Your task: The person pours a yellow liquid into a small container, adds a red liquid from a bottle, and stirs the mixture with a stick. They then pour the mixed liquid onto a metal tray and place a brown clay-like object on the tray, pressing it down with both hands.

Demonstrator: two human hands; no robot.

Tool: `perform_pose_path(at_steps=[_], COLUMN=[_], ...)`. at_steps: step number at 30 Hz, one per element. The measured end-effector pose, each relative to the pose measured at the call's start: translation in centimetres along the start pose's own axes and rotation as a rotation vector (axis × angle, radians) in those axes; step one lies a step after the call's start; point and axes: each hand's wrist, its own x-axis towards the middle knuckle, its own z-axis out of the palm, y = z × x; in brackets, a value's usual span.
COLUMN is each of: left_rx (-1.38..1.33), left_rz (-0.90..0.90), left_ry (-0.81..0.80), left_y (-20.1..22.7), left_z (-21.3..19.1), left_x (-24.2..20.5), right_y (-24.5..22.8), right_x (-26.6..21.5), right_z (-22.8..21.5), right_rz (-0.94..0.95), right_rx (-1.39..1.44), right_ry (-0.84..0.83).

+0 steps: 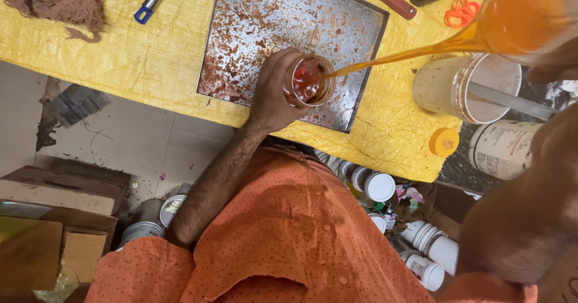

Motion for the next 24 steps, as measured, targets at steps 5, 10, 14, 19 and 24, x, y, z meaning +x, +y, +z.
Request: perform_pose_path(at_steps=[5, 10, 14, 19, 24], left_rx=[-0.017, -0.023, -0.055, -0.040, 0.108], left_rz=[-0.004, -0.032, 0.005, 0.031, 0.080], left_ry=[-0.007, -0.023, -0.009, 0.022, 0.066], left_y=[0.3, 1.1, 2.1, 3.7, 5.4], left_z=[0.2, 0.1, -0.5, -1.9, -3.4], left_x=[0.0, 0.0, 0.2, 0.9, 2.2], right_y=[-1.4, -2.8, -3.3, -0.1, 6.1], right_x=[-0.2, 0.0, 0.1, -1.6, -2.2], right_z=[0.4, 2.4, 5.8, 13.8, 16.4], right_rz=[-0.085, -0.307, -0.772, -1.009, 0.062], right_rx=[-0.085, -0.293, -0.800, -0.683, 0.227], right_ry=[0.008, 0.029, 0.063, -0.054, 0.396])
